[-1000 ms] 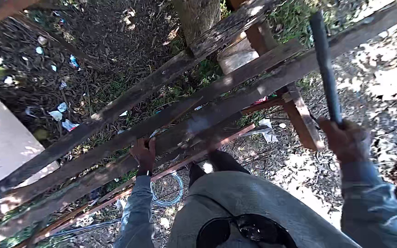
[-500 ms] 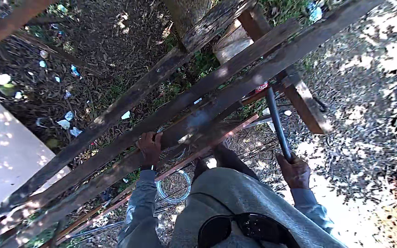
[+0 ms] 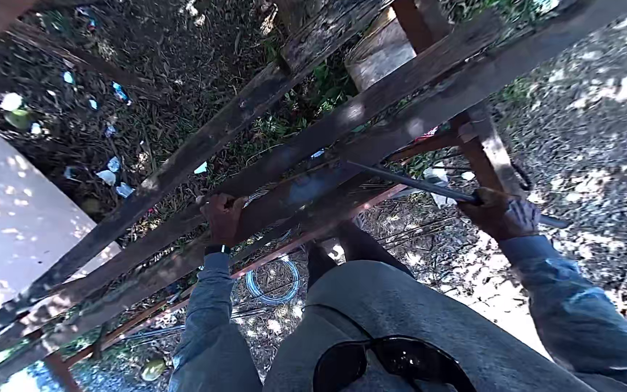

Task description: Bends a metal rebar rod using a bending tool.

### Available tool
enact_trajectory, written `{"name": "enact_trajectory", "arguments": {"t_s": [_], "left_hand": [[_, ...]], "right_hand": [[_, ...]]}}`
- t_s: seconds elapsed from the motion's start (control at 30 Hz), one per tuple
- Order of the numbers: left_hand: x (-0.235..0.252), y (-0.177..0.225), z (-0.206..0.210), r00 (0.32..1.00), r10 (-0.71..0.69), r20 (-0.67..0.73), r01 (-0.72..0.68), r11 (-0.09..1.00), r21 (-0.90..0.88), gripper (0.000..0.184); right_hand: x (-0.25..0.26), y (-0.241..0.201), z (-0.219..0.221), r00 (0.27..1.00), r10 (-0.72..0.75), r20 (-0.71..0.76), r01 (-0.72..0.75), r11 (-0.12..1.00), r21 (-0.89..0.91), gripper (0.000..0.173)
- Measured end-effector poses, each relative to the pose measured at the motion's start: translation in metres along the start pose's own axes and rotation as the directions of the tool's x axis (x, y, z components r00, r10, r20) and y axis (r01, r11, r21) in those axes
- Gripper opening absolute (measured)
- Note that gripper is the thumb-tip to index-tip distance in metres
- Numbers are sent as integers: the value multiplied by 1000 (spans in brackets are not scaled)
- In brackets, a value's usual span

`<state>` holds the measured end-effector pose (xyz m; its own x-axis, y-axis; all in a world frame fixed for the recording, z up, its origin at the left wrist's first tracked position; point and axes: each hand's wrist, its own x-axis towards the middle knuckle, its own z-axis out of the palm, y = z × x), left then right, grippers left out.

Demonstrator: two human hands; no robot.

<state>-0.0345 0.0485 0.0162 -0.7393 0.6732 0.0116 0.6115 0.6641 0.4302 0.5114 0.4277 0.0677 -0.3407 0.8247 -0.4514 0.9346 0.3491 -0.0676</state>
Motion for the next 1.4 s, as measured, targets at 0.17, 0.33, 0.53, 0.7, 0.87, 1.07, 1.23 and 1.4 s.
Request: {"name": "enact_trajectory", "arguments": {"t_s": [0.17,0.33,0.53,0.7,0.87,1.07,1.23,1.4], "left_hand": [[6,2,2,1000,-11,28,10,1000,27,50],[6,10,-4,997,-31,68,28,999,40,51],[10,5,-3,997,-28,78,26,999,32,51],[11,7,-7,996,-23,86,23,1000,3,49],[9,10,-12,991,-36,126,38,999,-18,49],[7,9,-12,991,-45,124,45,999,5,51],[8,9,-13,990,-47,131,46,999,9,53],[7,14,-15,993,-68,101,70,997,-18,52]], "right_hand": [[35,2,-10,996,-83,-24,82,996,-47,39],[59,-2,-24,996,-82,44,84,995,-55,38],[86,-7,-34,986,-125,106,129,991,-30,33],[109,-13,-43,973,-217,76,220,974,-44,31],[134,-18,-51,948,-315,49,318,942,-109,27],[119,-23,-51,949,-305,72,312,943,-118,26],[105,-24,-45,961,-274,37,277,956,-98,27],[103,-31,-35,980,-195,36,198,971,-131,34]]}}
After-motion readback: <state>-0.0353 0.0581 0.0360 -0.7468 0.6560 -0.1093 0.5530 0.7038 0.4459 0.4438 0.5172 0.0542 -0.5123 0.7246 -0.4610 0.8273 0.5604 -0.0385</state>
